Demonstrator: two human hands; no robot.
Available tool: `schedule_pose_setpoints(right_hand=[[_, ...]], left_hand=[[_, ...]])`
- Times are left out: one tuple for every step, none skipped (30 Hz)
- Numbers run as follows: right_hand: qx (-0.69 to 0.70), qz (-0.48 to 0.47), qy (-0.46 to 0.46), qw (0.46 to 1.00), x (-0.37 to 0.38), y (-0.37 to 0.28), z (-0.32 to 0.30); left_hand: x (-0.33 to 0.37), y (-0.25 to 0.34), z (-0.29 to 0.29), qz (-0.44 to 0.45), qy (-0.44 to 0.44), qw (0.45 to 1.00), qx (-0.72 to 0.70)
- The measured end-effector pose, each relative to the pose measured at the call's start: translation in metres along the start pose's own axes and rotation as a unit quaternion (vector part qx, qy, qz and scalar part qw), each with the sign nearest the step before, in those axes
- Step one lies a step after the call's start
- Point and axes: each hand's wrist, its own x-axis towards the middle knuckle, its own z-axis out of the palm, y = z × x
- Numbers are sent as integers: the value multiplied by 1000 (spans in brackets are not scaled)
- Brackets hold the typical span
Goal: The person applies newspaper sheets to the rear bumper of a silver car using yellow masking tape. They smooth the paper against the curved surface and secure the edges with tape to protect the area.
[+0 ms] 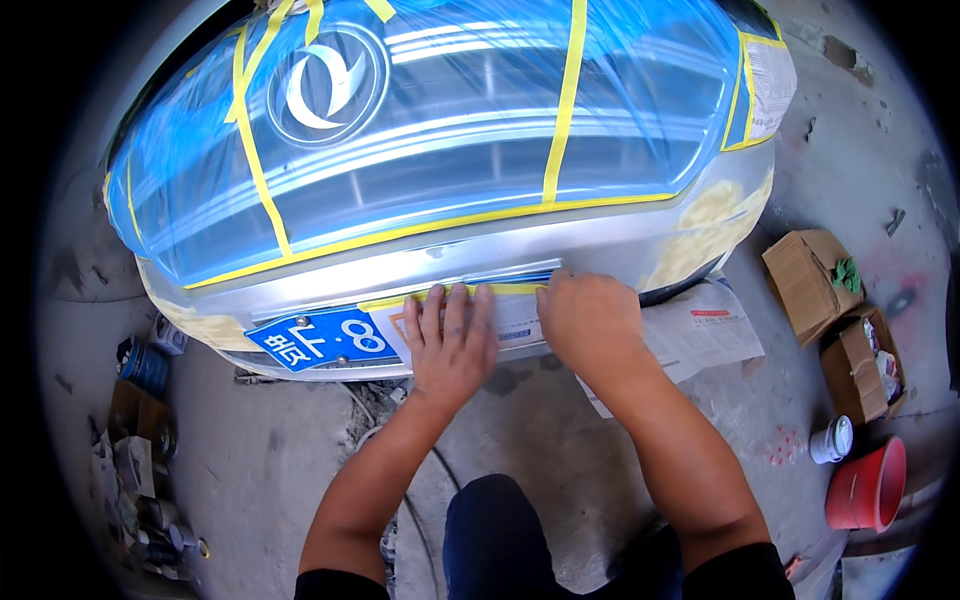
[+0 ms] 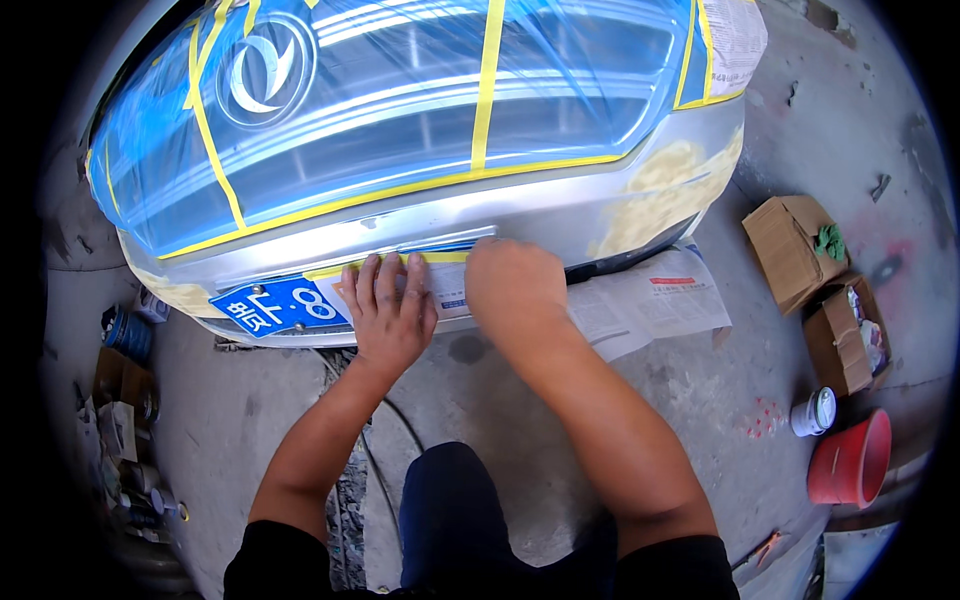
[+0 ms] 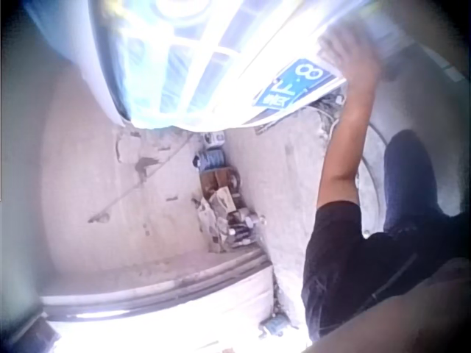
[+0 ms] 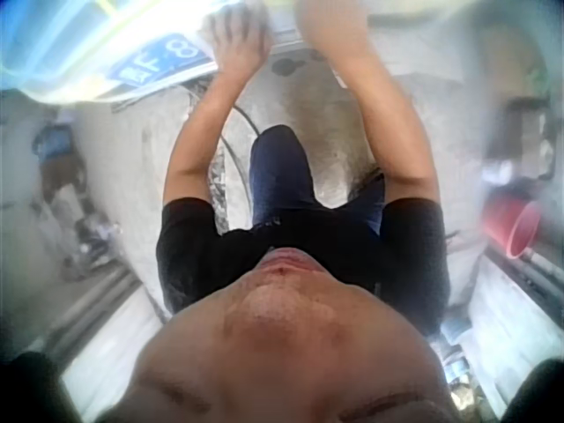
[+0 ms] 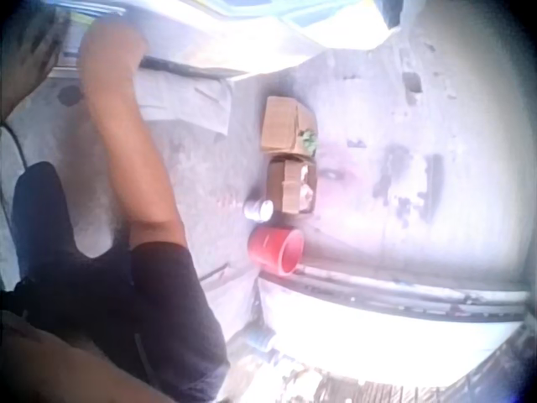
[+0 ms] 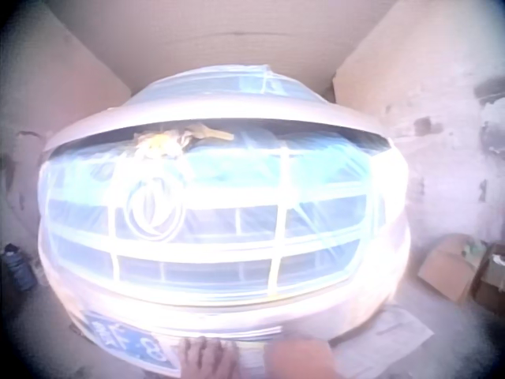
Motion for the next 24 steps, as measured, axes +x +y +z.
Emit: schedule_pose_setpoints(right_hand=[[-1,1,-2,1000,0,1,-1],[-1,1,-4,1000,-1,0,-3],[-1,0,-6,1000,-1,0,-5],[3,2,-10,1000,-2,0,-6],[5,5,-15,1000,-2,1,-8],[7,8,-19,1000,-2,2,-10],[6,6,-15,1000,-3,2,-10],[8,3,-11,1000,-3,2,-10],[10,0,-8,1000,-4,2,-9],[12,-6,1,1000,-4,2,-6],[11,-11,9,1000,-3,3,-1],[10,-16,18,1000,-2,3,1],[7,-17,24,1000,-3,4,2],[5,-19,30,999,-3,3,0],[3,-21,35,999,-4,2,-2],[0,-40,31,999,-7,2,-7],[-4,-60,29,998,-10,1,-13],[-7,-80,26,996,-13,0,-15],[26,-130,64,989,-17,1,-13],[56,-178,102,977,-21,4,-12],[87,-225,139,960,-24,9,-10],[84,-206,149,963,-26,15,-7],[82,-187,160,966,-27,21,-4],[80,-167,171,968,-28,26,-2]], left_hand=[[0,1,1,-2,0,1000,1],[-1,2,2,-5,-1,1000,4],[-1,2,2,3,2,1000,4],[-1,0,1,10,5,1000,4],[0,-1,1,18,10,1000,2],[0,-1,1,20,11,1000,6],[1,-1,1,22,11,1000,9],[0,-2,1,25,10,1000,15],[1,-2,1,23,10,999,22],[1,0,2,21,9,999,29],[2,2,4,18,11,999,34],[3,4,5,18,10,999,37],[5,7,5,18,9,999,39],[5,7,4,18,6,999,43],[5,8,4,20,9,999,46],[5,9,5,22,11,999,48],[6,9,5,23,14,998,52],[6,8,5,26,16,998,55],[6,7,5,28,19,998,57],[7,7,4,30,22,998,57],[8,8,4,31,24,998,55],[9,9,4,32,26,998,54],[10,10,4,34,27,998,53],[11,10,5,36,26,998,54]])
